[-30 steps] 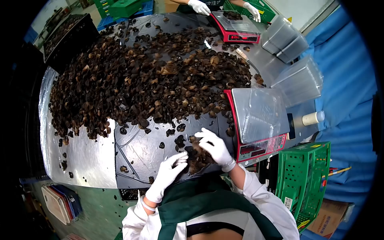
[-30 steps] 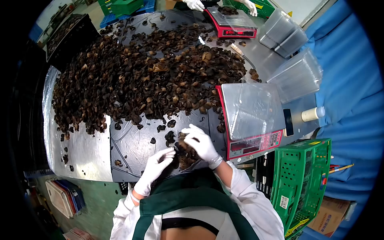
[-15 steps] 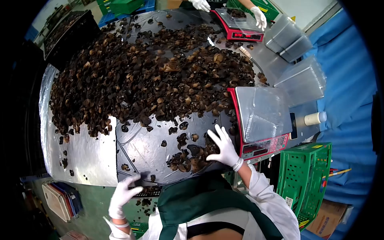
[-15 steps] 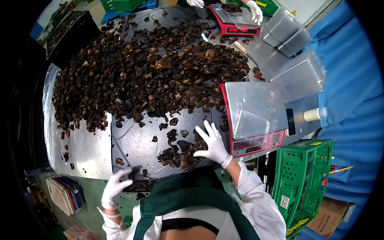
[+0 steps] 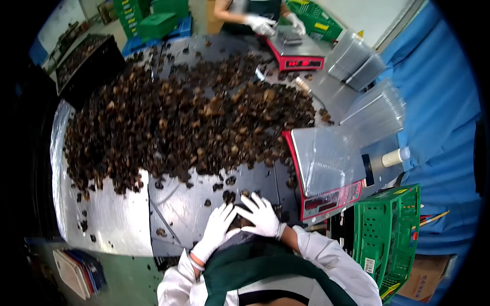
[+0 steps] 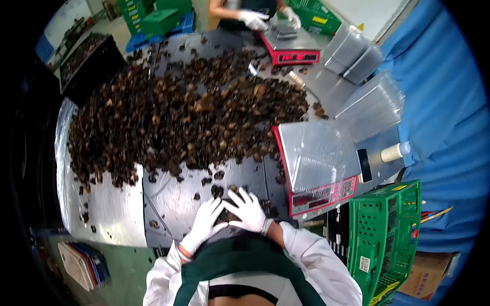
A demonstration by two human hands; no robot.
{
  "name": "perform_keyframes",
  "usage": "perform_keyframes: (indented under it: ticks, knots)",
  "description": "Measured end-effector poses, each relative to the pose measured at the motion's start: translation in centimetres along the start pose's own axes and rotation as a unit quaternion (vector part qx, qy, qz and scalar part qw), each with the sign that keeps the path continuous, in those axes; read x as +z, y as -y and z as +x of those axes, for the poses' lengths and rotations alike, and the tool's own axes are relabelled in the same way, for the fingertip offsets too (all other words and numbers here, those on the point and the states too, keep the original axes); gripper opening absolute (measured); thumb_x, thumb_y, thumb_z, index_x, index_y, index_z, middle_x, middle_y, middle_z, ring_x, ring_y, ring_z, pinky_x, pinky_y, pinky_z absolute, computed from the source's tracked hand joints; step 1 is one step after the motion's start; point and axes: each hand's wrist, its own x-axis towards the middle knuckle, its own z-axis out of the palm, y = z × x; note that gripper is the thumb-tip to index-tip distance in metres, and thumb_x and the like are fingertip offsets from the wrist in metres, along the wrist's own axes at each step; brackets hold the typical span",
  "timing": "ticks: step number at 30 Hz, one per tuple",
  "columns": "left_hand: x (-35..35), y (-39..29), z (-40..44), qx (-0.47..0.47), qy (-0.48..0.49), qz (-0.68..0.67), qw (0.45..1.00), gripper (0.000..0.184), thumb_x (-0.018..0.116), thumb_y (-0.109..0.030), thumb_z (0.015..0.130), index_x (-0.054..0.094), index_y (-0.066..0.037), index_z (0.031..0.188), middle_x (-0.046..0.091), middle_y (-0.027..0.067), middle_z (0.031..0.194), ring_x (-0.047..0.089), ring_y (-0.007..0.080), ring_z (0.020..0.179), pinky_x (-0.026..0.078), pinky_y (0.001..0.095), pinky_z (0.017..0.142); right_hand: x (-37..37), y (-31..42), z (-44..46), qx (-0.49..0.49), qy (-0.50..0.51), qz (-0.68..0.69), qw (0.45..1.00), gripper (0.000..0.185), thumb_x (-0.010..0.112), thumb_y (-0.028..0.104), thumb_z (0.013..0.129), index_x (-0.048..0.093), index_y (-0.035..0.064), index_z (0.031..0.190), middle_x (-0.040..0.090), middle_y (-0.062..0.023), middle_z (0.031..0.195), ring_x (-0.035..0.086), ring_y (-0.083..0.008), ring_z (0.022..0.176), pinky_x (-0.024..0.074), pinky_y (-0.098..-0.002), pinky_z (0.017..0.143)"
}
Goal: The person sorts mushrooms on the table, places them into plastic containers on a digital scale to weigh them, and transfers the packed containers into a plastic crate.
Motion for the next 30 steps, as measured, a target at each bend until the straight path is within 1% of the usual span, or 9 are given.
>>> perform_keyframes:
  ticks: [5, 9, 11, 17, 21, 24, 27, 29, 30]
  knots:
    - [1.0, 0.0, -0.5, 0.062, -0.015, 0.057, 0.996, 0.054, 0.068, -0.035, 0.08, 0.055, -0.006, 0.124, 0.054, 0.0136, 0.128, 0.053, 0.0302, 0.115, 0.041, 0.0436, 0.096, 1.7, -0.4, -0.8, -0.048, -0.016, -0.016, 0.999, 0.053, 0.065, 0.039, 0.08, 0.055, 0.0184, 0.129, 0.049, -0.0112, 0.138, 0.05, -0.0316, 0.118, 0.0424, -0.0443, 0.088]
    - [0.5, -0.3, -0.6, 0.088, -0.018, 0.05, 0.995, 0.058, 0.07, -0.043, 0.078, 0.056, -0.007, 0.122, 0.054, 0.0107, 0.128, 0.054, 0.0266, 0.106, 0.043, 0.0392, 0.089, 1.0, -0.2, -1.3, -0.058, -0.025, -0.001, 0.998, 0.053, 0.062, 0.043, 0.083, 0.054, 0.0173, 0.129, 0.049, -0.01, 0.137, 0.052, -0.0294, 0.115, 0.0447, -0.0429, 0.084]
    - [0.9, 0.1, -0.5, 0.089, -0.011, 0.064, 0.994, 0.058, 0.07, -0.042, 0.078, 0.056, -0.008, 0.123, 0.053, 0.0092, 0.13, 0.054, 0.026, 0.105, 0.043, 0.0391, 0.088, 1.6, -0.5, -1.1, -0.063, -0.035, -0.015, 0.997, 0.051, 0.062, 0.034, 0.082, 0.053, 0.0161, 0.129, 0.05, -0.0076, 0.134, 0.052, -0.026, 0.11, 0.0485, -0.0387, 0.078]
    - [1.4, 1.1, 0.7, 0.029, -0.032, -0.004, 0.999, 0.044, 0.072, -0.017, 0.078, 0.06, -0.011, 0.119, 0.056, 0.0104, 0.121, 0.056, 0.0292, 0.103, 0.046, 0.0397, 0.087, 2.3, -1.0, 0.1, -0.009, -0.073, 0.085, 0.994, 0.045, 0.064, 0.019, 0.078, 0.057, 0.0217, 0.123, 0.054, -0.0018, 0.126, 0.057, -0.0246, 0.098, 0.0547, -0.0372, 0.079]
    - [1.2, 1.3, 1.7, -0.01, -0.156, -0.193, 0.969, 0.032, 0.071, -0.011, 0.08, 0.063, -0.004, 0.109, 0.062, 0.0134, 0.106, 0.06, 0.0294, 0.102, 0.048, 0.0361, 0.091, 1.7, -0.8, 0.9, 0.05, -0.111, 0.145, 0.982, 0.039, 0.063, 0.016, 0.077, 0.063, 0.0173, 0.116, 0.06, -0.0051, 0.122, 0.059, -0.0257, 0.104, 0.0513, -0.036, 0.087]
    - [1.4, 1.6, 2.3, -0.182, -0.183, -0.437, 0.862, 0.023, 0.065, -0.01, 0.087, 0.062, -0.004, 0.109, 0.064, 0.0081, 0.103, 0.061, 0.0202, 0.098, 0.049, 0.0321, 0.086, 1.7, -1.2, 1.8, 0.063, -0.185, 0.223, 0.955, 0.037, 0.062, 0.011, 0.076, 0.065, 0.013, 0.113, 0.062, -0.0098, 0.117, 0.06, -0.0275, 0.104, 0.0496, -0.0349, 0.09]
    - [-0.1, 1.9, 3.1, -0.241, -0.179, -0.707, 0.64, 0.022, 0.057, -0.02, 0.095, 0.061, -0.009, 0.114, 0.065, 0.005, 0.107, 0.063, 0.017, 0.092, 0.05, 0.0287, 0.077, 0.8, -1.4, 2.7, 0.126, -0.241, 0.388, 0.88, 0.033, 0.058, 0.006, 0.082, 0.063, 0.0067, 0.115, 0.064, -0.0092, 0.112, 0.062, -0.0227, 0.104, 0.0484, -0.0313, 0.09]
    - [-1.2, 1.0, 4.3, -0.264, -0.194, -0.82, 0.469, 0.029, 0.05, -0.03, 0.098, 0.059, -0.012, 0.119, 0.065, 0.0049, 0.111, 0.064, 0.0181, 0.09, 0.051, 0.0283, 0.072, -0.1, -1.3, 3.2, 0.228, -0.212, 0.659, 0.685, 0.031, 0.055, 0.005, 0.088, 0.059, 0.004, 0.118, 0.064, -0.0076, 0.112, 0.061, -0.0196, 0.105, 0.0479, -0.029, 0.089]
    - [-1.7, 0.6, 4.7, -0.225, -0.168, -0.86, 0.426, 0.034, 0.048, -0.036, 0.099, 0.058, -0.012, 0.121, 0.065, 0.0058, 0.112, 0.065, 0.0225, 0.093, 0.053, 0.0321, 0.072, -0.7, -1.2, 3.7, 0.218, -0.236, 0.777, 0.541, 0.03, 0.053, 0.005, 0.091, 0.057, 0.0022, 0.121, 0.064, -0.0088, 0.109, 0.062, -0.0189, 0.098, 0.0503, -0.0293, 0.085]
